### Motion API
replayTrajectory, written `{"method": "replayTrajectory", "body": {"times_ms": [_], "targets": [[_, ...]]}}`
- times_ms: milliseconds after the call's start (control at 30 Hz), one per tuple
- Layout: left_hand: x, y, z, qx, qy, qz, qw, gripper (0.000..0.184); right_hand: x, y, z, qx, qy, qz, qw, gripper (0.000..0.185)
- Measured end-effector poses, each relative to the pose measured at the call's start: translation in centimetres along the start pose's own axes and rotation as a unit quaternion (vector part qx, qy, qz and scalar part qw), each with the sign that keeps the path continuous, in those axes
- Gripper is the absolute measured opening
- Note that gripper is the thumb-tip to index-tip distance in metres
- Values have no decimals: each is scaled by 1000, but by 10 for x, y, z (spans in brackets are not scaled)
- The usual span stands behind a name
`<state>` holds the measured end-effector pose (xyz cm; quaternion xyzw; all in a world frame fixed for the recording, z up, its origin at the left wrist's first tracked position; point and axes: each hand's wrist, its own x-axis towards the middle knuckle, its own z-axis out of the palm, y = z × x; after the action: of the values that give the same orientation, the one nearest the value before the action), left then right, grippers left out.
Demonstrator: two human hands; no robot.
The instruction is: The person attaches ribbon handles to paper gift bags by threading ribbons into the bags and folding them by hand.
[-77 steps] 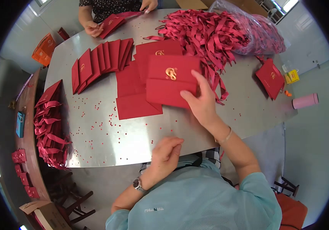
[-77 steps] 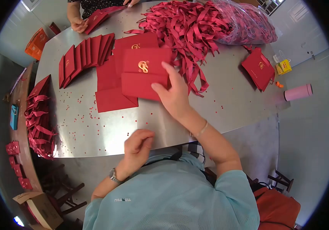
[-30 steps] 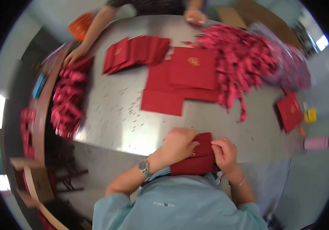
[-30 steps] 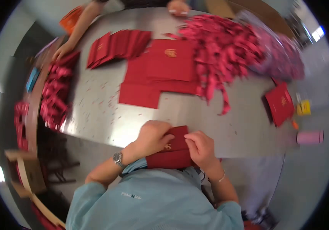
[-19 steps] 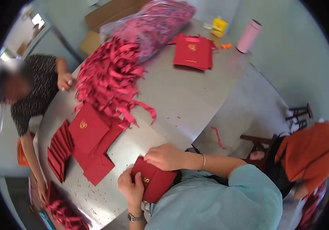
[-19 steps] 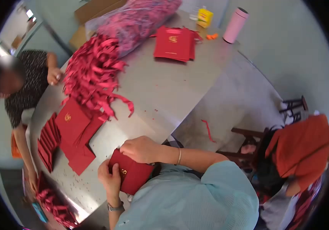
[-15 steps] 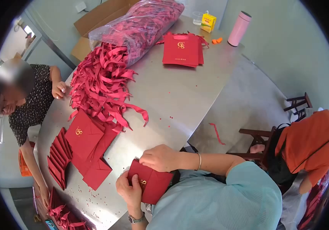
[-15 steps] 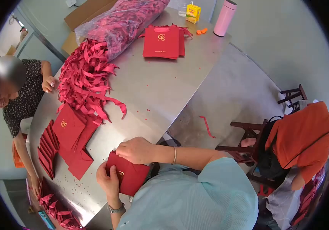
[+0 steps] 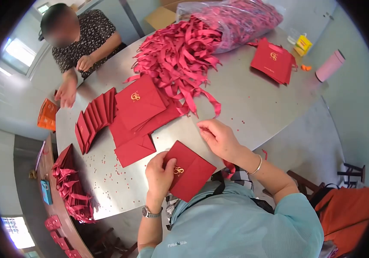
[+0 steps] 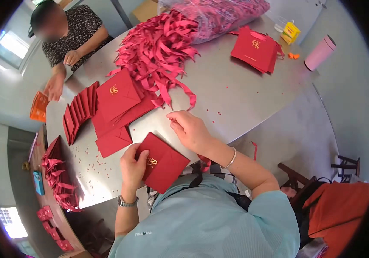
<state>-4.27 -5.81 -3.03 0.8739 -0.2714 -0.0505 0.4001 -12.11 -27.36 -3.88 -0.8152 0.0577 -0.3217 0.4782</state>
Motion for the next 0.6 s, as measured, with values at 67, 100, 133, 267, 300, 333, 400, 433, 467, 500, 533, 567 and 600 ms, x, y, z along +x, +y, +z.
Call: {"method": "replayTrajectory", "body": {"times_ms": [67, 100, 133, 267, 300, 333, 400, 433, 467, 500, 533, 567, 600], "targets": [[-1, -9, 9, 71, 20, 81, 994, 25, -1, 9, 5, -26, -31, -3, 999, 18], [-5, -7, 10, 102, 35, 105, 989, 25, -4, 11, 8, -41, -69, -9, 997, 19], [-5, -8, 10, 102, 36, 105, 989, 25, -8, 13, 11, -55, -107, -14, 993, 20], [-6, -13, 11, 108, 47, 126, 985, 26, -18, 22, 23, -131, -102, -78, 983, 24], [-7, -19, 14, 90, 45, 142, 985, 27, -20, 26, 25, -129, -113, -80, 982, 29], [-9, -22, 16, 75, 36, 126, 989, 26, -18, 27, 24, -150, -155, -72, 974, 29], [-9, -26, 19, 56, 24, 107, 992, 27, -18, 28, 24, -134, -143, -83, 977, 25], [-10, -23, 18, 55, 38, 127, 990, 30, -18, 24, 21, -164, -155, -80, 971, 20], [-8, -31, 19, 54, 29, 97, 993, 32, -20, 27, 23, -147, -110, -110, 977, 14], [-7, -30, 19, 64, 19, 111, 991, 33, -21, 29, 25, -158, -102, -104, 977, 14], [-5, -27, 15, 80, 20, 120, 989, 34, -20, 30, 27, -161, -100, -107, 976, 13], [-4, -25, 13, 81, 12, 123, 989, 34, -21, 31, 30, -156, -107, -99, 977, 15], [-4, -22, 11, 67, -4, 103, 992, 33, -19, 30, 29, -155, -97, -97, 978, 15]]}}
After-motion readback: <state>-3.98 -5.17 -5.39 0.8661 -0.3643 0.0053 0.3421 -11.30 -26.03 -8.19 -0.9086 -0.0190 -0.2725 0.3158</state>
